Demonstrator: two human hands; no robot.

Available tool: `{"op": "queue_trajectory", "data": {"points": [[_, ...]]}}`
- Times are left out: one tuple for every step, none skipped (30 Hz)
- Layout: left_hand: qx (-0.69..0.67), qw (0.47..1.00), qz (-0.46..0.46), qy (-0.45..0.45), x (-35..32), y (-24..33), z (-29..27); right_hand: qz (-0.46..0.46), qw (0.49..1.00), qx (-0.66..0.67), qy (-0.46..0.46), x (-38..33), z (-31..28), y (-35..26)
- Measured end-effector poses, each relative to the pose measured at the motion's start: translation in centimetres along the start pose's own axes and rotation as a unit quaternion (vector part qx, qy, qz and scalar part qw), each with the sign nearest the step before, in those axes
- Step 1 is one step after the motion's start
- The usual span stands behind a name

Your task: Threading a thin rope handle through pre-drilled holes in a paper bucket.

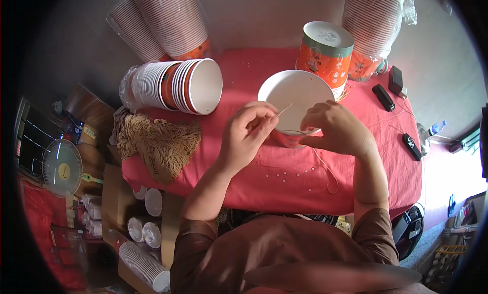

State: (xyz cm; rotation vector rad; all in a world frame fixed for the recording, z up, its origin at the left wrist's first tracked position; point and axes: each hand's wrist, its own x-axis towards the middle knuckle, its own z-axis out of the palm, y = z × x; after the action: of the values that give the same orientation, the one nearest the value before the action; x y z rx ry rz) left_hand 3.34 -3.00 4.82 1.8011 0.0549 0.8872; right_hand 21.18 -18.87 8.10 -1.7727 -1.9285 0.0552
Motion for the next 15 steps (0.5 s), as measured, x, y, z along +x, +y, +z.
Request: {"op": "queue_trajectory", "data": {"points": [[-0.035, 0.991, -0.113, -0.065, 0.7, 0.5, -0.4, -0.004, 1.0, 0.017, -0.011, 0.1, 0.2, 0.1], [-0.063, 0.986, -0.13, -0.08, 1.4, 0.7, -0.2, -0.003, 1.0, 0.014, -0.009, 0.2, 0.3, 0.2], [-0.091, 0.98, -0.148, -0.095, 2.0, 0.7, 0.2, -0.008, 1.0, 0.015, -0.001, 0.2, 0.5, 0.1], [-0.099, 0.985, -0.107, -0.094, 2.3, 0.2, 0.6, -0.016, 1.0, 0.015, 0.006, 0.4, 0.6, 0.0], [-0.069, 0.989, -0.094, -0.09, 2.4, 0.0, 0.8, -0.015, 0.999, 0.037, 0.006, 0.4, 0.5, -0.3], [-0.04, 0.992, -0.081, -0.087, 2.5, 0.0, 0.9, -0.016, 0.999, 0.034, 0.007, 0.4, 0.5, -0.5], [-0.005, 0.993, -0.069, -0.091, 2.6, -0.4, 0.9, -0.014, 0.999, 0.049, -0.002, 0.4, 0.6, -0.4], [-0.006, 0.994, -0.066, -0.093, 2.7, -0.4, 0.8, -0.013, 0.998, 0.064, -0.012, 0.4, 0.6, -0.4], [0.009, 0.993, -0.074, -0.093, 2.8, -0.5, 0.7, -0.008, 0.997, 0.079, -0.017, 0.4, 0.7, -0.4], [0.024, 0.992, -0.082, -0.094, 2.9, -0.5, 0.7, -0.007, 0.997, 0.076, -0.014, 0.4, 0.8, -0.2], [0.033, 0.995, -0.048, -0.084, 3.0, -0.6, 0.8, 0.005, 0.997, 0.07, -0.007, 0.5, 1.0, -0.1], [0.033, 0.995, -0.047, -0.086, 3.1, -0.5, 0.7, 0.017, 0.998, 0.065, 0.0, 0.6, 1.1, 0.1], [0.067, 0.992, -0.051, -0.09, 3.1, -0.2, 0.5, 0.019, 0.998, 0.065, 0.001, 0.7, 1.1, 0.3], [0.102, 0.989, -0.056, -0.095, 3.1, 0.1, 0.4, 0.014, 0.997, 0.074, 0.036, 0.8, 1.0, 0.4], [0.108, 0.99, -0.047, -0.079, 3.1, 0.4, 0.6, 0.009, 0.994, 0.083, 0.07, 0.9, 0.9, 0.5]]}}
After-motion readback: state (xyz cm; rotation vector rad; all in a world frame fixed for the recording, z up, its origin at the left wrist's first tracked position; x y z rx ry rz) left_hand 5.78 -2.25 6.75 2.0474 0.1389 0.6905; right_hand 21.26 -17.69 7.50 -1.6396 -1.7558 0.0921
